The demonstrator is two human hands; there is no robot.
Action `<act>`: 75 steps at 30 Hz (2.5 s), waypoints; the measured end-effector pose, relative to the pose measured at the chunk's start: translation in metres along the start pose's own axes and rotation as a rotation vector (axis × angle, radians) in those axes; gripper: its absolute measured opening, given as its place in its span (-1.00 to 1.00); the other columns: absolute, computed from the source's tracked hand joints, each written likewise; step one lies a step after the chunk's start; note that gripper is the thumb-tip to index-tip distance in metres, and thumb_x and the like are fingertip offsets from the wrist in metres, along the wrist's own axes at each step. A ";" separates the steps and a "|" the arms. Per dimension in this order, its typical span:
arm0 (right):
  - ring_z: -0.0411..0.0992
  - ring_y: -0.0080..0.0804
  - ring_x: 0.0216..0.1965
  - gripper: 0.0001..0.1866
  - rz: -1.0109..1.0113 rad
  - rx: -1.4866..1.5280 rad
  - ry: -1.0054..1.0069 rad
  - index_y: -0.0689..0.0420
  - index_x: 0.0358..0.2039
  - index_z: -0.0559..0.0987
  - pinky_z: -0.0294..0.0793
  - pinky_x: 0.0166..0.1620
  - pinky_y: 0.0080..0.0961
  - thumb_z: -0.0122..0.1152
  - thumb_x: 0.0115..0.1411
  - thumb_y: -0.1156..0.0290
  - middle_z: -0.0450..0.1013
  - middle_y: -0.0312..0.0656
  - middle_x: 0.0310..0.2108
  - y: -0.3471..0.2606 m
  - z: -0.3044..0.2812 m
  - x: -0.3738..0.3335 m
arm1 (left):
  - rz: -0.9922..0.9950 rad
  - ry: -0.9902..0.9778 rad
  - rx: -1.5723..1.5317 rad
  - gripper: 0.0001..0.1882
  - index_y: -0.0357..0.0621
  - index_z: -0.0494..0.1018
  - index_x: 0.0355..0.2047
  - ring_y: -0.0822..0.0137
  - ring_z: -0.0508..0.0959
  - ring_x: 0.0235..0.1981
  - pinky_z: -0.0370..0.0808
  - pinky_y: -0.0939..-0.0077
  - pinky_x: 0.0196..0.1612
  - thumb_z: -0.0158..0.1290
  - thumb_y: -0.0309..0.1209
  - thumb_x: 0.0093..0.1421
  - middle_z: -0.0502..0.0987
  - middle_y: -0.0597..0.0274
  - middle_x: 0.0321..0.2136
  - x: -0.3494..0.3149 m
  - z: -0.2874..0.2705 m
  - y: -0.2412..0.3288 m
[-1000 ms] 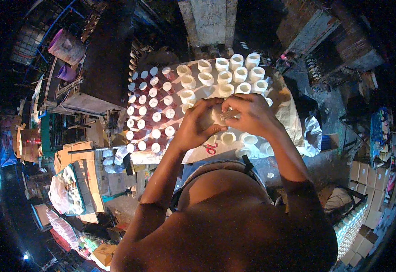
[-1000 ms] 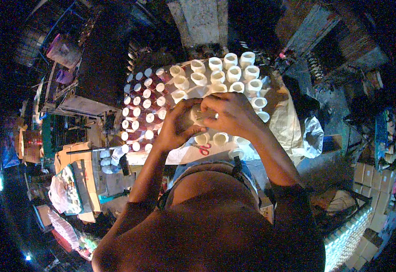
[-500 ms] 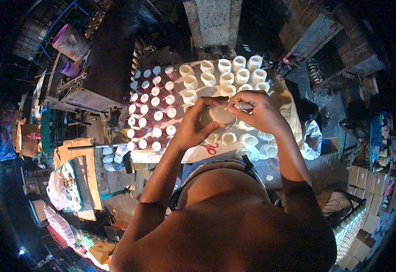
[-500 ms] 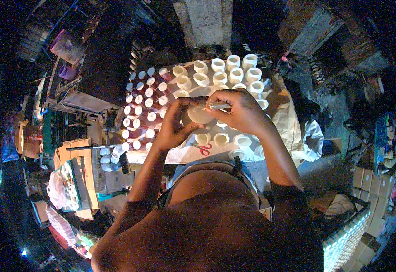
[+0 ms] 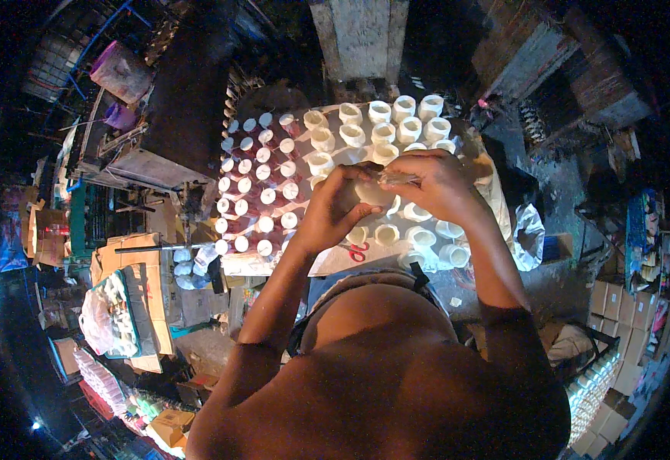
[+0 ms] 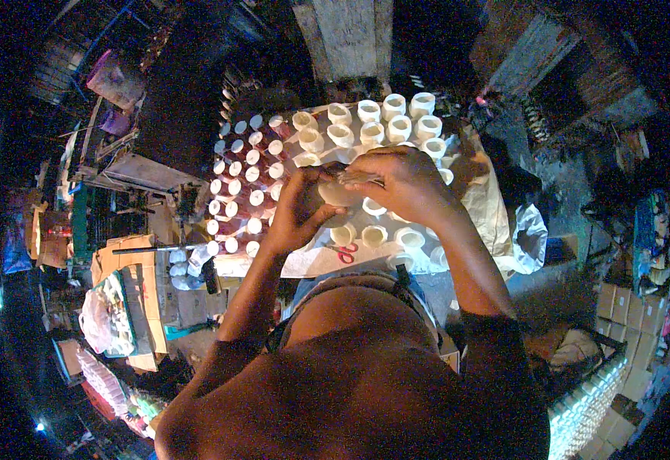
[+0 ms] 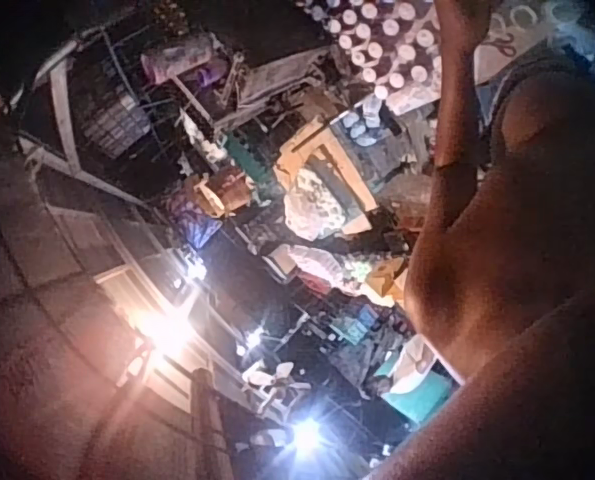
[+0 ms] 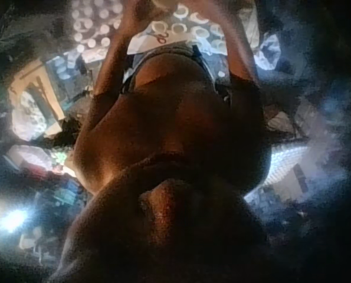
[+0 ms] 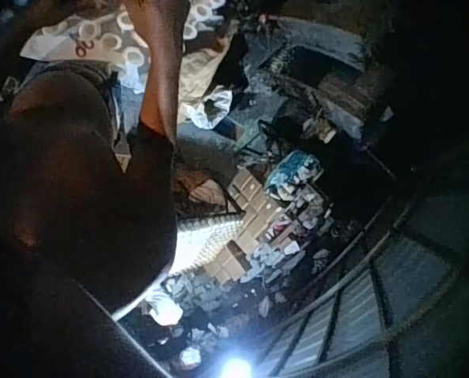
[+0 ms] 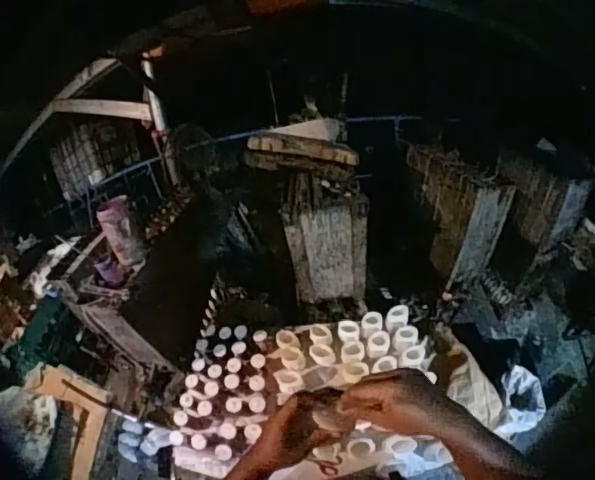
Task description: The person repeatedly picks up small white cups and joins them together by hand, placing the assembled units back on the table. The task involves continuous manual assembly of cup pairs in a repetitive sequence.
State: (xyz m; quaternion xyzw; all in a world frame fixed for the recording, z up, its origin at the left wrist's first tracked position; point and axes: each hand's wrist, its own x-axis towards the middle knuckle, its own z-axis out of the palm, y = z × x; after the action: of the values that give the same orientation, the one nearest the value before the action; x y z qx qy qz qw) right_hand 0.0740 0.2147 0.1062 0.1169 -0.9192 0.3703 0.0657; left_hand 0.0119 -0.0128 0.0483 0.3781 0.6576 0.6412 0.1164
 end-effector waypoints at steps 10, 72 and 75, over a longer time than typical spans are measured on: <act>0.56 -0.43 -0.33 -0.63 0.314 0.274 0.072 0.31 -0.19 0.67 0.51 -0.21 -0.39 0.43 0.23 0.21 0.64 -0.06 -0.34 0.021 -0.023 -0.024 | 0.007 0.051 0.081 -0.67 -0.26 0.52 -0.20 0.12 0.58 -0.12 0.46 0.29 0.01 0.32 -0.42 0.05 0.57 0.03 -0.21 -0.003 -0.013 -0.006; 0.63 -0.13 -0.29 -0.76 0.077 -0.201 0.072 -0.07 -0.27 0.70 0.61 -0.20 -0.20 0.42 0.00 0.23 0.66 -0.22 -0.27 -0.046 -0.002 -0.001 | 0.046 0.028 0.233 -0.41 -0.21 0.51 0.03 0.10 0.61 -0.02 0.52 0.27 0.04 0.46 -0.42 -0.03 0.62 0.03 0.01 0.000 -0.011 0.033; 0.62 -0.13 -0.28 -0.75 0.040 -0.175 0.074 -0.06 -0.27 0.69 0.61 -0.20 -0.19 0.41 0.00 0.24 0.65 -0.22 -0.29 -0.044 -0.004 0.000 | 0.054 0.020 0.200 -0.39 -0.20 0.51 0.04 0.08 0.61 0.00 0.52 0.26 0.06 0.47 -0.43 -0.04 0.61 0.03 0.02 0.000 -0.012 0.032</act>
State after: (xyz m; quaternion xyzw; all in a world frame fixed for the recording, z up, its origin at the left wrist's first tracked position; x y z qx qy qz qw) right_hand 0.0856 0.1867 0.1379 0.0786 -0.9471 0.2940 0.1024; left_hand 0.0151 -0.0253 0.0806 0.3991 0.7091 0.5788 0.0542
